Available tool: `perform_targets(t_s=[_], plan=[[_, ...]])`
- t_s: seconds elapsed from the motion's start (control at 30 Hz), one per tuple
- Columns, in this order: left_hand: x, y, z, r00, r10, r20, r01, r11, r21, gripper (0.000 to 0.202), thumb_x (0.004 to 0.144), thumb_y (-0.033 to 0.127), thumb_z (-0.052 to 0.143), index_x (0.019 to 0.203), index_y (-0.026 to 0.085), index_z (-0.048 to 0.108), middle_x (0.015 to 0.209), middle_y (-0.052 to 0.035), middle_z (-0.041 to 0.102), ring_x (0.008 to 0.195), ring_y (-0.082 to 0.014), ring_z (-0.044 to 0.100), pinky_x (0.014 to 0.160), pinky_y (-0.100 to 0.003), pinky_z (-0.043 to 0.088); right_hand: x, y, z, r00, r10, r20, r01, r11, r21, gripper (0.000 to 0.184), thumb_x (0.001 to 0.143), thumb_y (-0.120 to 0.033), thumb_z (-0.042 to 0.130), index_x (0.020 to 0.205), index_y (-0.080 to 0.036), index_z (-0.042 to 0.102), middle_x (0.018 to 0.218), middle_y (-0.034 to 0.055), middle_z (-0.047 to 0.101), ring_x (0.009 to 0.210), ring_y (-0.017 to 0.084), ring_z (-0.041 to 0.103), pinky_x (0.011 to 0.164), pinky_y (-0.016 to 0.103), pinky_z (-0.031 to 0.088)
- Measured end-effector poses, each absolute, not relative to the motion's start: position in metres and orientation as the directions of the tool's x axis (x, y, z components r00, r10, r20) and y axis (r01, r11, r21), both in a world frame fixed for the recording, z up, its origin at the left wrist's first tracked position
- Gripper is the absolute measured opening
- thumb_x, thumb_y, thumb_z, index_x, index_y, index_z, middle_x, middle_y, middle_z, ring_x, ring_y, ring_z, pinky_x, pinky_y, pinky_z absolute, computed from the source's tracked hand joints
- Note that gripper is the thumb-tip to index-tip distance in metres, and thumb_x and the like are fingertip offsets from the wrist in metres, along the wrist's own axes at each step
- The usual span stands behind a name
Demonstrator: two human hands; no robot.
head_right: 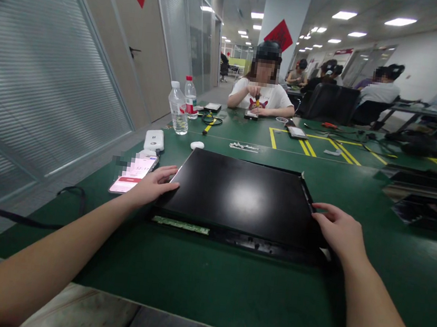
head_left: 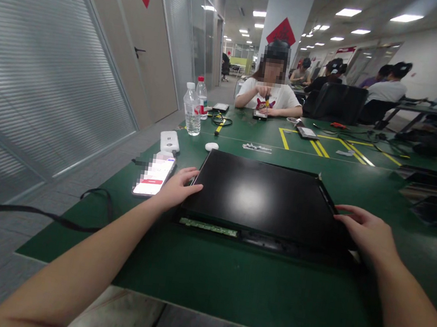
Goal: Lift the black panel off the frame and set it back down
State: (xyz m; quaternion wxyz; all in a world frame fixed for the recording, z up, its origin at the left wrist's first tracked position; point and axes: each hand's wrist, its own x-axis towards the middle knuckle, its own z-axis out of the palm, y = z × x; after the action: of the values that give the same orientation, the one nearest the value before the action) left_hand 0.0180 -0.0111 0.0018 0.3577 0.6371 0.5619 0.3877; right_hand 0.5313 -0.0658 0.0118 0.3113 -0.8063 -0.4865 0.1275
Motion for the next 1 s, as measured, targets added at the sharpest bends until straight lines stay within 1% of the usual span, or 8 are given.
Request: perform_targets(t_s=[0.1,0.2,0.37,0.47,0.6,0.7,0.83,1.0], plan=[[0.016,-0.01,-0.001,0.104,0.992,0.074,0.583,-0.121,0.804,0.071,0.078,0.057,0.079,0.138,0.018,0.076,0.169,-0.02,0.049,0.157,-0.043,0.045,0.13,-0.056,0.034,0.534,-0.066,0.01,0.498,0.862,0.101,0.698,-0.329,-0.636,0.042,0.063,-0.051,0.071,0.095,-0.028,0.084,0.083,0.0067,0.08,0.084,0.032,0.069,0.087,0.048,0.05],[0.015,-0.01,0.0,0.128,0.989,0.073,0.676,-0.141,0.724,0.069,0.083,0.059,0.074,0.138,0.017,0.076,0.167,-0.02,0.051,0.154,-0.0438,0.048,0.13,-0.056,0.034,0.534,-0.066,0.011,0.5,0.86,0.1,0.701,-0.335,-0.63,0.043,0.063,-0.052,0.071,0.096,-0.028,0.085,0.086,0.0078,0.081,0.085,0.032,0.069,0.086,0.047,0.05],[0.014,-0.009,-0.003,0.157,0.983,0.095,0.732,-0.181,0.656,0.068,0.084,0.062,0.073,0.136,0.019,0.077,0.164,-0.0171,0.055,0.151,-0.0435,0.051,0.129,-0.054,0.037,0.53,-0.067,0.014,0.506,0.858,0.089,0.698,-0.347,-0.626,0.045,0.063,-0.052,0.069,0.096,-0.026,0.084,0.084,0.0083,0.079,0.085,0.032,0.068,0.085,0.046,0.05],[0.013,-0.007,-0.006,0.169,0.98,0.103,0.751,-0.195,0.631,0.068,0.083,0.062,0.074,0.136,0.019,0.078,0.162,-0.0175,0.056,0.151,-0.0442,0.051,0.13,-0.054,0.036,0.527,-0.068,0.016,0.511,0.853,0.105,0.692,-0.336,-0.639,0.044,0.061,-0.051,0.068,0.093,-0.026,0.084,0.08,0.0077,0.078,0.08,0.031,0.067,0.082,0.046,0.05],[0.013,-0.006,-0.008,0.169,0.98,0.104,0.759,-0.196,0.621,0.066,0.084,0.059,0.073,0.136,0.017,0.077,0.162,-0.0197,0.055,0.152,-0.0444,0.05,0.13,-0.054,0.034,0.528,-0.068,0.016,0.506,0.857,0.102,0.693,-0.333,-0.639,0.043,0.06,-0.052,0.068,0.09,-0.026,0.084,0.079,0.008,0.078,0.078,0.03,0.066,0.08,0.045,0.049],[0.013,-0.005,-0.009,0.172,0.977,0.122,0.752,-0.211,0.624,0.064,0.083,0.058,0.074,0.13,0.015,0.079,0.16,-0.0221,0.055,0.151,-0.0461,0.05,0.131,-0.055,0.034,0.53,-0.067,0.014,0.499,0.859,0.114,0.689,-0.313,-0.654,0.042,0.06,-0.051,0.07,0.091,-0.026,0.084,0.077,0.0075,0.078,0.079,0.03,0.067,0.08,0.045,0.049],[0.012,-0.003,-0.011,0.19,0.973,0.134,0.756,-0.232,0.612,0.063,0.083,0.062,0.073,0.128,0.018,0.079,0.158,-0.0192,0.058,0.149,-0.0447,0.052,0.13,-0.057,0.034,0.53,-0.066,0.012,0.511,0.854,0.096,0.672,-0.327,-0.665,0.043,0.06,-0.051,0.07,0.093,-0.026,0.084,0.079,0.0072,0.078,0.081,0.03,0.067,0.08,0.045,0.049],[0.013,-0.003,-0.011,0.183,0.972,0.148,0.731,-0.235,0.641,0.062,0.08,0.064,0.074,0.123,0.019,0.08,0.156,-0.0195,0.06,0.149,-0.0455,0.052,0.129,-0.057,0.035,0.528,-0.067,0.015,0.518,0.854,0.049,0.655,-0.359,-0.665,0.048,0.06,-0.05,0.069,0.098,-0.025,0.084,0.083,0.0078,0.078,0.082,0.03,0.066,0.081,0.044,0.048]])
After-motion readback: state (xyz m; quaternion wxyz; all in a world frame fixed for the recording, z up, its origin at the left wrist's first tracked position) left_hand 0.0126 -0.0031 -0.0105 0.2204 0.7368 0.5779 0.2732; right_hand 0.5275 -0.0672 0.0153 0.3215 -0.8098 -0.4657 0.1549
